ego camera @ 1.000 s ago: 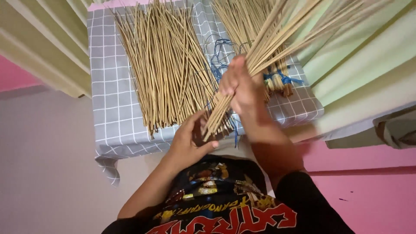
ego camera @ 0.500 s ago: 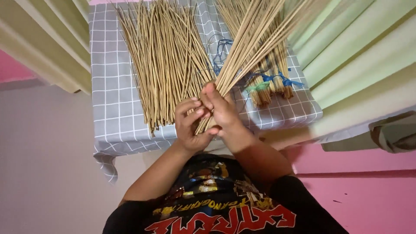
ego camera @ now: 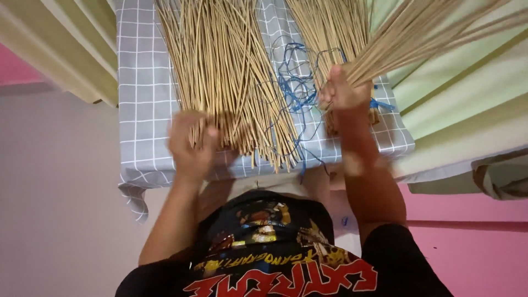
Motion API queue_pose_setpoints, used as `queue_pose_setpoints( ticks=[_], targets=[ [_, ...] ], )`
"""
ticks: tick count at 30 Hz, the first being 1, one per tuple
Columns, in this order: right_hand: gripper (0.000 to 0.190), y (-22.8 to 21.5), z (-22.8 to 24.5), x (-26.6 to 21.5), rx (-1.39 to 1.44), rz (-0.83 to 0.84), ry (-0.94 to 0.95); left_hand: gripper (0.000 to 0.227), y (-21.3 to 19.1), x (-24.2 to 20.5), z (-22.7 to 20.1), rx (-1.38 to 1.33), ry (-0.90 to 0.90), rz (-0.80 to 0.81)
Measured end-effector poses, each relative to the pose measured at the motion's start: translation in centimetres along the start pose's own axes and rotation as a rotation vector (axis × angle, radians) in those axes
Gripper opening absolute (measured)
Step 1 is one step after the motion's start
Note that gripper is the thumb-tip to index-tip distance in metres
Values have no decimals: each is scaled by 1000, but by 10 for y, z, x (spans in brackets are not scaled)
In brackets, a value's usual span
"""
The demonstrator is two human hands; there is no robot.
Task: Gathering thin wooden sticks and tying them into bundles using blue plastic string.
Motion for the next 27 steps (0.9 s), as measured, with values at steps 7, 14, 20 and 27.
queue_pose_setpoints(
  ticks=[7, 14, 20, 27],
  targets=[
    [23, -21, -100, -20, -741, -299, 403, 40, -34, -17, 96, 407, -602, 398],
    [18, -29, -129, -8, -687, -277, 448, 41, -17, -32, 104, 539, -718, 655],
    [25, -17, -113, -21, -644, -225, 357, 36, -18, -29, 96, 448, -719, 560],
    [28, -10, -120, -21, -680, -103, 246, 59, -23, -28, 96, 401, -751, 440]
  ],
)
Point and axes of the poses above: each hand's wrist, its own x-axis towards the middle knuckle, its own y-axis out of the palm, z = x × y, the point moved 8 cm from there along x, towards the middle knuckle, and after that the axes turned 14 degrees about y, right-handed, at the moved point
